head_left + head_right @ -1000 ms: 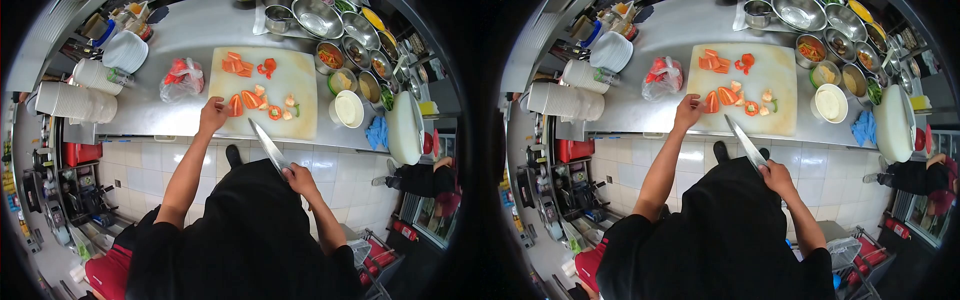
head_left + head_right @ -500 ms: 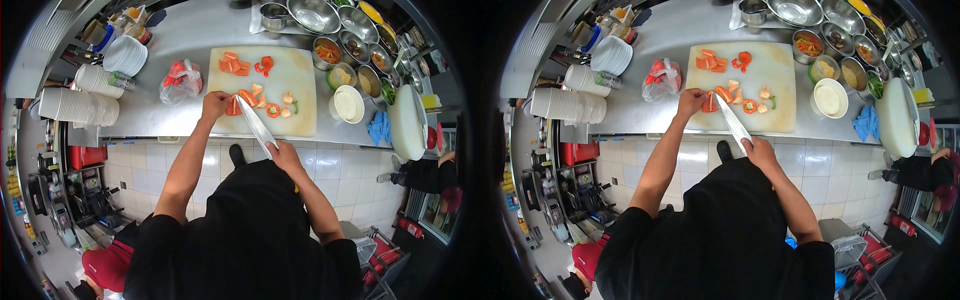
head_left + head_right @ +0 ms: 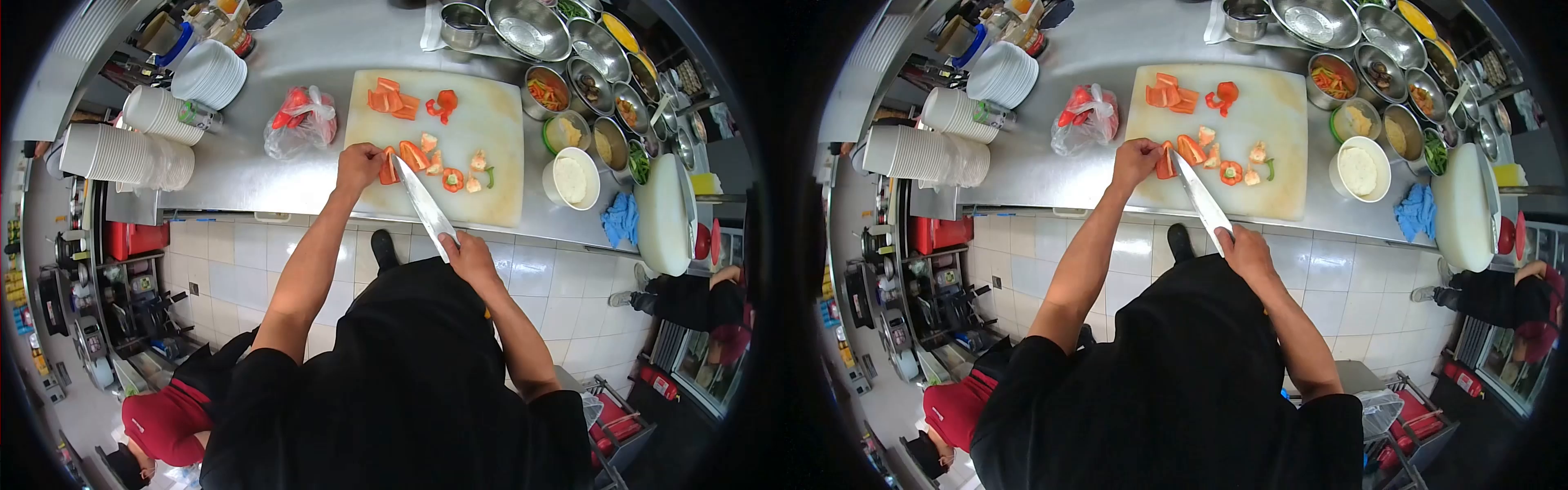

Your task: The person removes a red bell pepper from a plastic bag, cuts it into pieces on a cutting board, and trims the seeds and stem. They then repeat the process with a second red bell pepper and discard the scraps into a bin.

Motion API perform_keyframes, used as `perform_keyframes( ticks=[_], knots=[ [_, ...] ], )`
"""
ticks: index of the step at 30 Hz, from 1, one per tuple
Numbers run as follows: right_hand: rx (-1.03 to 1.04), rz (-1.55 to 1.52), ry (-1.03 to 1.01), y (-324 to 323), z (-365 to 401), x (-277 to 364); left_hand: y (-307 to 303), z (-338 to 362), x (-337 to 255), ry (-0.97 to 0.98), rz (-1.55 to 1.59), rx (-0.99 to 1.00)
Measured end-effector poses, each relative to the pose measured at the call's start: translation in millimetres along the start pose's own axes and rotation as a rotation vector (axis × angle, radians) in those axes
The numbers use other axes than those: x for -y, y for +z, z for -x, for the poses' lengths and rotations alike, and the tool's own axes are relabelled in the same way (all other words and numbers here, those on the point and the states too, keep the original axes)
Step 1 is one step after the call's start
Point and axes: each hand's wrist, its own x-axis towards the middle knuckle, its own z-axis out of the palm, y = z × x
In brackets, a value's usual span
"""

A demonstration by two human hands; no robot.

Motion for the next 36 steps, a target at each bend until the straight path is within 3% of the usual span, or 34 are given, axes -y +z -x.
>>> perform_keyframes(
  ticks=[9,11,21,23,25,26,27,28,29,31,32,35,36],
  knots=[
    [0.083,-0.071,-0.122,-25.6,-24.1,-17.5,0.6,-1.5,-3.3,0.035,-0.065,-0.027],
    [0.286,-0.086,0.081,-47.8,-20.1,-8.1,0.9,-2.6,-5.1,0.026,-0.066,-0.030],
    [0.498,-0.453,0.161,-34.0,10.6,-62.7,0.4,1.1,-24.9,-0.047,-0.213,-0.007],
    [0.471,-0.461,0.184,-32.7,22.5,-64.1,2.5,-3.3,-21.3,-0.017,-0.246,0.025],
    [0.273,-0.391,0.185,-37.6,37.6,-55.3,-0.7,-10.0,-19.4,0.021,-0.112,0.016],
    [0.124,-0.214,0.016,-20.6,38.1,-75.1,-1.6,-11.2,-18.2,0.035,-0.116,0.024],
    [0.106,-0.222,0.023,-21.5,44.1,-70.9,-5.3,-7.0,-22.0,0.191,-0.037,-0.108],
    [0.013,-0.041,-0.006,-23.6,50.6,-61.0,-8.1,-3.4,-24.2,0.345,0.047,-0.238],
    [-0.081,0.142,-0.031,-23.5,54.8,-53.3,-6.4,-4.9,-19.8,0.367,0.046,-0.225],
    [-0.123,0.144,-0.039,-25.0,62.6,-44.9,3.4,-8.3,-4.9,0.543,-0.035,-0.251],
    [-0.121,0.154,-0.024,-30.5,66.4,-37.9,5.0,-11.9,-4.0,0.358,0.065,-0.202],
    [-0.133,0.139,0.029,-38.9,70.5,-27.6,8.7,-44.2,-37.4,0.353,0.219,-0.164],
    [-0.135,0.122,0.042,-38.6,70.7,-29.1,16.1,-55.1,-50.9,0.263,0.235,-0.120]
  ],
)
